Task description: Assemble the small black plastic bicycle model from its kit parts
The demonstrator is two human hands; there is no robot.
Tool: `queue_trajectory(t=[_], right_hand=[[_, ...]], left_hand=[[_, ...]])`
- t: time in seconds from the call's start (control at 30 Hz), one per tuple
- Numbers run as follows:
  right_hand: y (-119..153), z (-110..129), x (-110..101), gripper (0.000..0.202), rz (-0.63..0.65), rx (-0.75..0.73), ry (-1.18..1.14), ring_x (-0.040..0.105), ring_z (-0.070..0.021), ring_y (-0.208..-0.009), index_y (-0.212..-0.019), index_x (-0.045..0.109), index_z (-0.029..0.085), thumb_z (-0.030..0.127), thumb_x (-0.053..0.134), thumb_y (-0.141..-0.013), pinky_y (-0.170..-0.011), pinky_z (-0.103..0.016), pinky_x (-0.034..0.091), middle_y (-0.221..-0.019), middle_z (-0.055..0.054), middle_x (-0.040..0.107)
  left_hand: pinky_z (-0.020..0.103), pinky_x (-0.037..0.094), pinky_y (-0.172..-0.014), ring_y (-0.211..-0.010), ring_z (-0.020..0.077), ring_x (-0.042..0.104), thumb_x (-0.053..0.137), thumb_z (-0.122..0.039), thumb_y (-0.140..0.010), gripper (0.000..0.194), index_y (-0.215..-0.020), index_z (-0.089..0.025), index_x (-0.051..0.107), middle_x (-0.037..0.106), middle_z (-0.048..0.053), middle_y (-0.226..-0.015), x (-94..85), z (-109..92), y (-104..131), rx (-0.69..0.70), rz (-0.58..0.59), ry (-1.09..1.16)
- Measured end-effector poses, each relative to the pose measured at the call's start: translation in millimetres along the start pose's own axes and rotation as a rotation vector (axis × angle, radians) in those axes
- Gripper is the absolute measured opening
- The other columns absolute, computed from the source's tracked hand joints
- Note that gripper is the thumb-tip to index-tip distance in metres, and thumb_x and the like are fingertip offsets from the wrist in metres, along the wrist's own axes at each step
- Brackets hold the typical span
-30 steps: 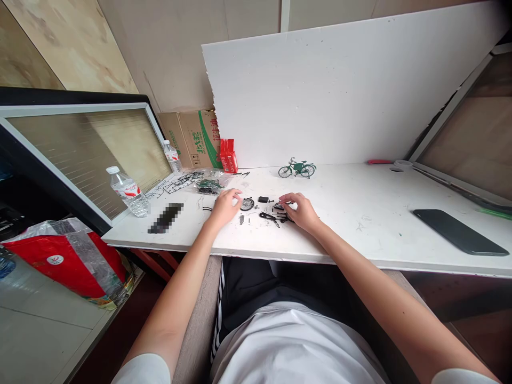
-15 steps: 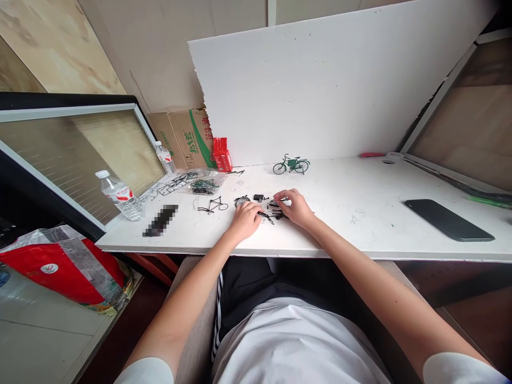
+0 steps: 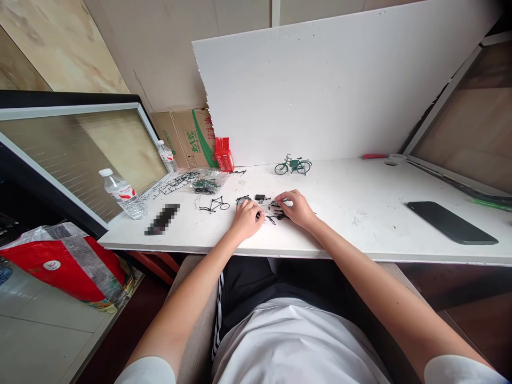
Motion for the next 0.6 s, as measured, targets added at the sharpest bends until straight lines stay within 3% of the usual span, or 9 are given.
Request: queue_trajectory(t=[0.1, 0.23, 0.43, 0.6], right_hand=[[-0.2, -0.6, 0.4, 0.015, 0.001, 0.001, 0.002, 0.064, -0.0317, -0.113, -0.102, 0.076, 0.027, 0.023, 0.062, -0.097, -0.097, -0.049, 0.054, -0.106, -0.006, 0.079], [-0.4, -0.4, 0.4, 0.015, 0.002, 0.003, 0.008, 0.064, -0.0319, -0.112, -0.101, 0.077, 0.027, 0.021, 0.063, -0.097, -0.097, -0.049, 0.054, -0.105, -0.006, 0.08], [-0.3, 2.0, -0.4, 0.015, 0.006, 0.009, 0.009, 0.064, -0.0321, -0.112, -0.1, 0.077, 0.027, 0.021, 0.064, -0.097, -0.096, -0.048, 0.055, -0.105, -0.005, 0.08], [-0.2, 1.5, -0.1, 0.016, 0.014, 0.018, 0.012, 0.065, -0.0319, -0.112, -0.1, 0.078, 0.027, 0.02, 0.064, -0.096, -0.096, -0.048, 0.056, -0.105, -0.006, 0.08]], left_hand=[[0.048, 0.045, -0.105, -0.118, 0.0306, 0.057, 0.058, -0.023, -0.099, 0.017, -0.102, -0.022, 0.074, 0.071, 0.01, -0.116, 1.9, 1.9, -0.5, -0.032, -0.03, -0.018], [0.046, 0.045, -0.102, -0.119, 0.0309, 0.057, 0.061, -0.013, -0.091, 0.022, -0.108, -0.023, 0.07, 0.072, 0.009, -0.118, 2.3, 4.2, -1.9, -0.09, -0.044, -0.001], [0.045, 0.046, -0.091, -0.111, 0.0318, 0.058, 0.061, -0.017, -0.094, 0.009, -0.089, -0.023, 0.067, 0.073, 0.01, -0.102, 0.6, 5.9, -2.3, -0.17, -0.074, -0.055], [0.046, 0.047, -0.096, -0.111, 0.0317, 0.057, 0.065, -0.019, -0.092, 0.01, -0.082, -0.023, 0.065, 0.071, 0.01, -0.101, 2.2, 9.3, -1.8, -0.189, -0.055, -0.035]])
Point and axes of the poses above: each hand's wrist, its own y-axis away from the middle knuckle, its own x-axis out of the palm, z = x × y, the point moved 2 cm from there along -y, towards the middle knuckle
